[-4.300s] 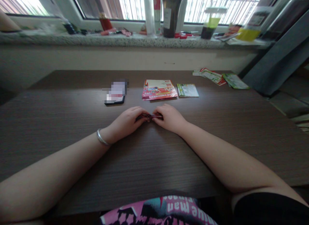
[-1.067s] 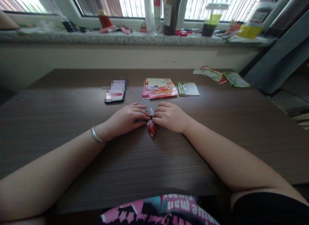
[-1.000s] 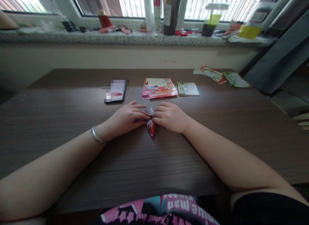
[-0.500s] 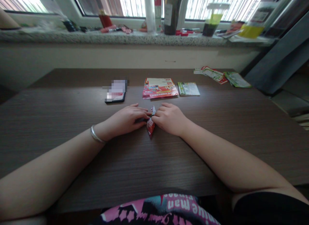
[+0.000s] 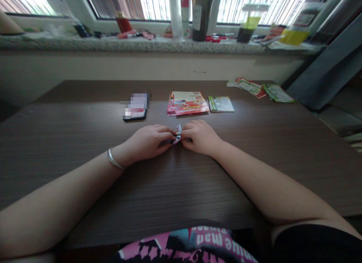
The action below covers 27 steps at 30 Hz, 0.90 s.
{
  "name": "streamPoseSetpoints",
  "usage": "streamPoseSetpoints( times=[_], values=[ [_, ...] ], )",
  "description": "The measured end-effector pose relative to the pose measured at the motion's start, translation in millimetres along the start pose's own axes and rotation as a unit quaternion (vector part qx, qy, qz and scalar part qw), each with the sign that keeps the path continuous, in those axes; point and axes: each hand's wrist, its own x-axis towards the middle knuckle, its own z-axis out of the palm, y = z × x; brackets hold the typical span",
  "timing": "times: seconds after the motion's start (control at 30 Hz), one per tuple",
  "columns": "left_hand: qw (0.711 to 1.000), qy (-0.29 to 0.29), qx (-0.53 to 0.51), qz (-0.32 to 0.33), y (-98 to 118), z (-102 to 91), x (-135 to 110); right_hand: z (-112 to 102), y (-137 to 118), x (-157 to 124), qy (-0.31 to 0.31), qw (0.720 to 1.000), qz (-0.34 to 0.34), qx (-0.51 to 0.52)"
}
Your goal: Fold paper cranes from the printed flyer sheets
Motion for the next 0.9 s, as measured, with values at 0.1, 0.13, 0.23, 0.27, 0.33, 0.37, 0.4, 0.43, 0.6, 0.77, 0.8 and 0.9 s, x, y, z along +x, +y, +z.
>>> streamPoseSetpoints(
  times=[0.1, 0.13, 0.23, 0.27, 0.33, 0.37, 0.4, 0.43, 0.6, 0.77, 0.8, 0.9],
  values=[
    [1.0, 0.001, 0.028, 0.0, 3, -1.5, 1, 1, 2, 1, 0.002, 0.999, 0.008, 0.036],
    [0.999, 0.003, 0.04, -0.001, 5, -1.3, 1, 1, 2, 1, 0.003, 0.999, 0.01, 0.041],
    [0.997, 0.017, 0.077, 0.005, 8, 0.9, 2, 1, 2, 2, 0.007, 0.999, 0.012, 0.04],
    [0.996, 0.022, 0.086, 0.009, 9, 1.7, 2, 1, 2, 2, 0.01, 0.999, 0.009, 0.035],
    [0.995, 0.029, 0.099, 0.012, 10, 2.9, 3, 0, 0, 2, 0.015, 1.0, -0.005, 0.017],
    [0.994, 0.031, 0.103, 0.008, 10, 3.2, 3, 0, -1, 3, 0.015, 1.0, -0.014, 0.004],
    [0.994, 0.033, 0.106, 0.004, 11, 3.4, 2, 0, -2, 3, 0.013, 1.0, -0.023, -0.01],
    [0.994, 0.034, 0.107, -0.001, 11, 3.5, 2, -1, -3, 4, 0.009, 0.999, -0.031, -0.025],
    [0.994, 0.039, 0.102, -0.013, 12, 4.0, 2, -3, -8, 5, -0.005, 0.996, -0.039, -0.077],
    [0.994, 0.053, 0.095, -0.007, 14, 4.8, 3, -5, -14, 5, -0.022, 0.994, -0.032, -0.106],
    [0.994, 0.055, 0.09, -0.011, 15, 5.0, 4, -5, -15, 6, -0.024, 0.993, -0.028, -0.111],
    [0.996, 0.064, 0.055, -0.032, 14, 5.6, 5, -5, -18, 7, -0.02, 0.994, -0.011, -0.108]
  ],
)
